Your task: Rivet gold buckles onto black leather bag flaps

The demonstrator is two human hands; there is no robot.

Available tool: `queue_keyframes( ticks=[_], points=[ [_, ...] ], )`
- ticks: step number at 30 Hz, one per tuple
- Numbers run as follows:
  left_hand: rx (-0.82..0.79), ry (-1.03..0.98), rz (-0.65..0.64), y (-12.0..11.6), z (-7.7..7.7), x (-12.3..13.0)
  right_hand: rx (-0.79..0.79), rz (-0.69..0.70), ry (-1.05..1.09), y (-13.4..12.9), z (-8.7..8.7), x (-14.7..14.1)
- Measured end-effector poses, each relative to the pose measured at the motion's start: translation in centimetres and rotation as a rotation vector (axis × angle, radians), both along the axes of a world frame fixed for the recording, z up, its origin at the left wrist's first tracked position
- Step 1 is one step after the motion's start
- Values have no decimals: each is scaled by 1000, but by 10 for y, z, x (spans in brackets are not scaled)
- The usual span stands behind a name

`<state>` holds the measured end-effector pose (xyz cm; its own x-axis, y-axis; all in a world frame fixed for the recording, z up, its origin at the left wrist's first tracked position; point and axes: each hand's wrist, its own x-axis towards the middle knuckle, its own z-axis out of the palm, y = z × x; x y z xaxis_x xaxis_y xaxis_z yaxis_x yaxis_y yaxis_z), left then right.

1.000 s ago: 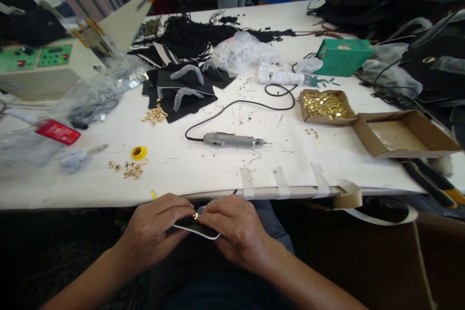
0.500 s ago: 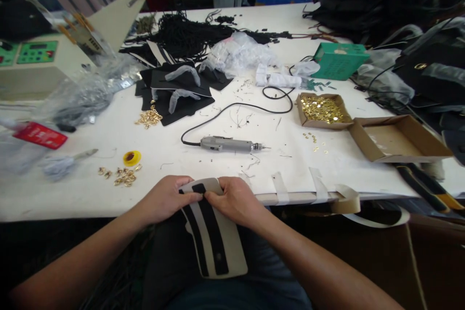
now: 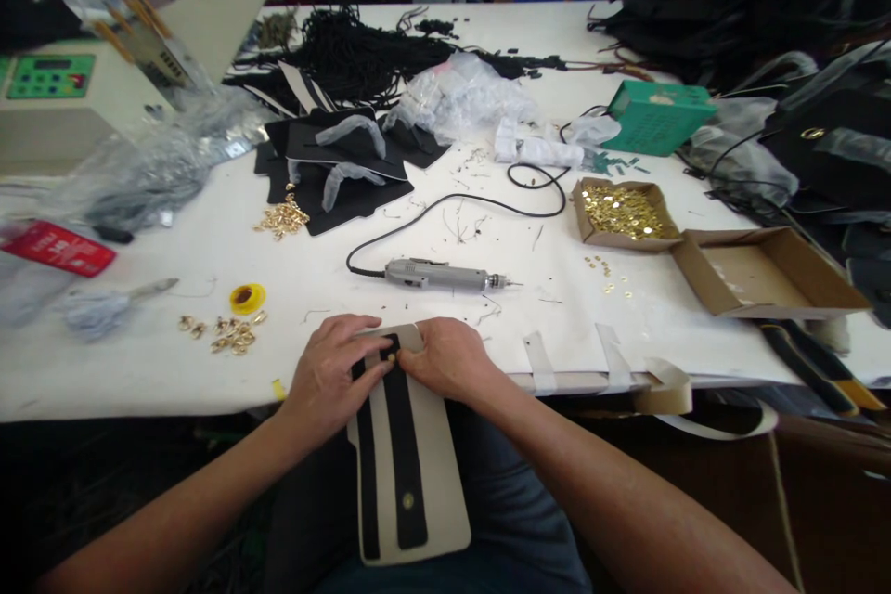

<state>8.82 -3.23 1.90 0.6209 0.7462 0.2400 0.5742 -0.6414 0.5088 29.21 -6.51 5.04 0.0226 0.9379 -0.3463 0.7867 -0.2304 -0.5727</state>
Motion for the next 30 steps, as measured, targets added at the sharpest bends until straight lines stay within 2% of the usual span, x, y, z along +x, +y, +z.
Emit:
queue_keyframes(
  ticks=[4, 9, 11, 13, 15, 17, 21, 24, 27, 30],
  points=[
    [-23, -76, 38, -11, -15, -1, -30, -10, 30, 3, 2, 1],
    [-126, -45, 95, -8, -13, 1, 0, -6, 85, 1, -5, 3],
    [-153, -31, 97, -7, -10, 1, 116, -14, 102, -2, -10, 10],
    [-170, -24, 100, -6, -8, 1, 310, -77, 52, -4, -13, 21],
    [-182, -14, 101, -5, -5, 1, 507, -126, -90, -2, -14, 36],
    [-191, -1, 95, -5, -3, 1, 609, -72, -283, 3, -13, 49],
    [-189, 12, 79, -4, 1, 1, 587, 89, -575, 23, -13, 62],
    [-170, 3, 71, -4, 0, 0, 519, 146, -633, 39, -16, 62],
    [-166, -6, 74, -4, -2, -2, 440, 189, -552, 48, -15, 62],
    [-176, -16, 72, -5, -5, -3, 429, 62, -249, 43, -4, 59]
  ],
)
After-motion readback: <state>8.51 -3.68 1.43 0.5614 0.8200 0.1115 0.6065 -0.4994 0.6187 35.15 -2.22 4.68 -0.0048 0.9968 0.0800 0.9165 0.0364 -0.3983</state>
